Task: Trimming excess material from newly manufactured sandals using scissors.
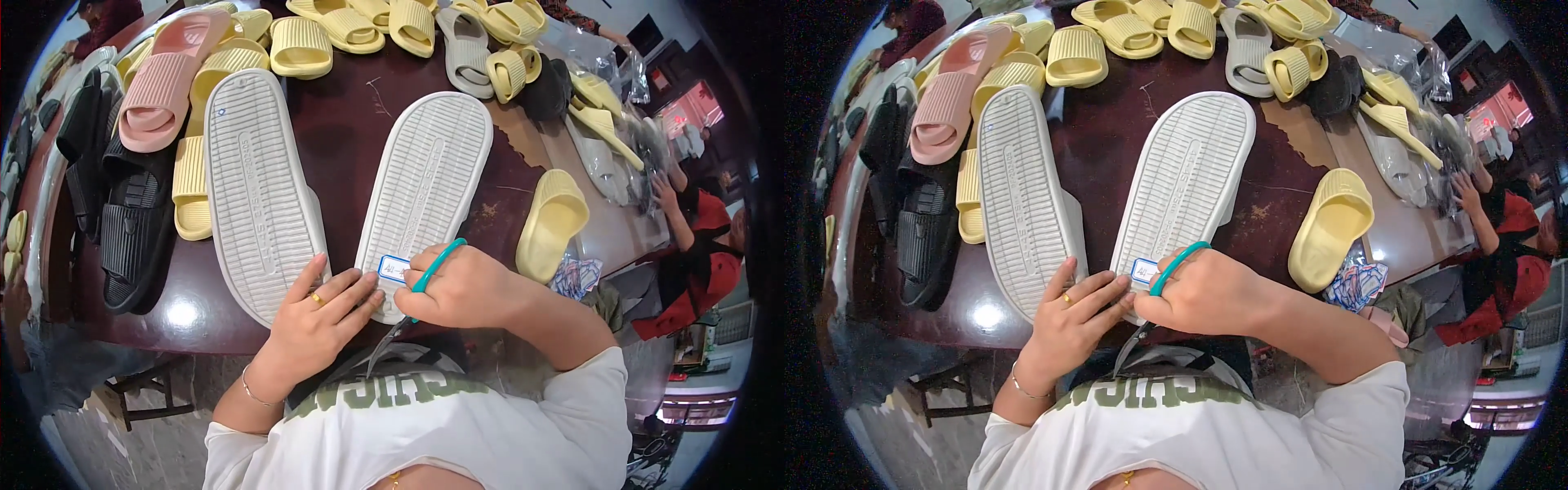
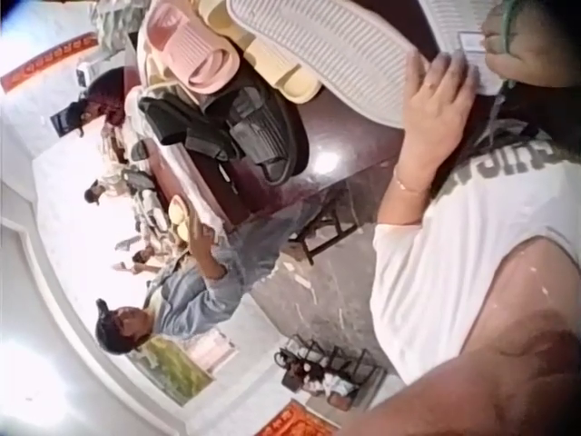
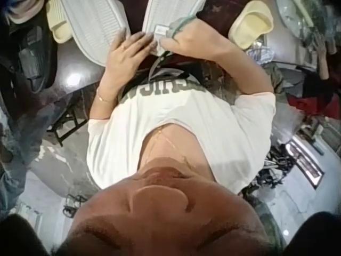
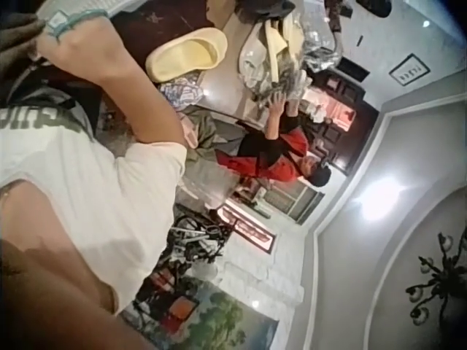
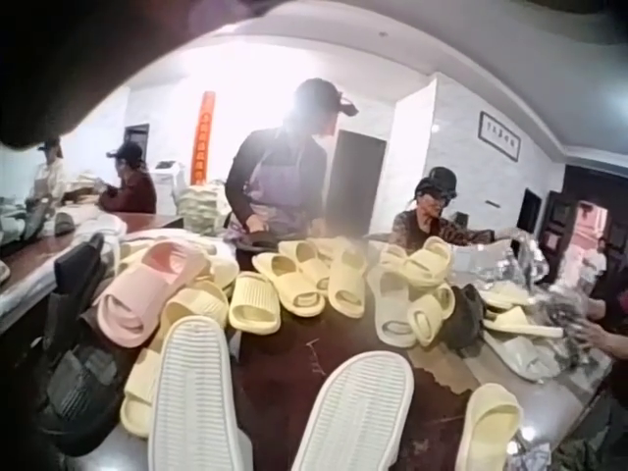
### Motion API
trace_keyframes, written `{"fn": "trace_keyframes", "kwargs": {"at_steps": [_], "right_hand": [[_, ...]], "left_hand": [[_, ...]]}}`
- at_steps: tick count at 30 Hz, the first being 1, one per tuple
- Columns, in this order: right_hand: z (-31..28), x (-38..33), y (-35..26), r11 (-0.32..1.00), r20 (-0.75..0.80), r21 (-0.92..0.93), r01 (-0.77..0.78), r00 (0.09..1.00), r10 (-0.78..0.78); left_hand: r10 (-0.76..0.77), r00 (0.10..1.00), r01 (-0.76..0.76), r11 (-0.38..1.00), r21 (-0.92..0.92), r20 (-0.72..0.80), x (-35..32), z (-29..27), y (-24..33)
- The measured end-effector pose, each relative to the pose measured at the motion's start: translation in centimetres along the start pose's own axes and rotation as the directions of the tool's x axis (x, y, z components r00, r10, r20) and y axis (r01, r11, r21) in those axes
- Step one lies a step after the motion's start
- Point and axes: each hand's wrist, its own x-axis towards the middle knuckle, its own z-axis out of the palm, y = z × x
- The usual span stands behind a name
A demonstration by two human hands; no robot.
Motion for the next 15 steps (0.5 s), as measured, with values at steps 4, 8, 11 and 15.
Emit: {"fn": "trace_keyframes", "kwargs": {"at_steps": [4,8,11,15], "right_hand": [[0.5,0.0,0.0,0.998,-0.042,-0.019,0.063,0.997,-0.064],[0.1,0.1,0.6,0.988,-0.045,0.155,-0.013,0.999,0.020],[1.4,-0.2,1.4,0.948,-0.122,0.305,-0.089,0.984,0.131],[1.2,-0.2,2.2,0.837,-0.052,0.479,-0.265,0.943,0.328]], "left_hand": [[-0.001,1.000,0.001,1.000,-0.013,-0.004,0.0,0.0,-0.1],[0.002,1.000,-0.003,1.000,-0.018,-0.016,-0.1,0.0,-0.1],[0.003,1.000,-0.003,1.000,-0.020,-0.027,-0.1,0.0,-0.1],[-0.001,0.999,0.000,1.000,-0.024,-0.038,0.1,0.0,-0.1]]}}
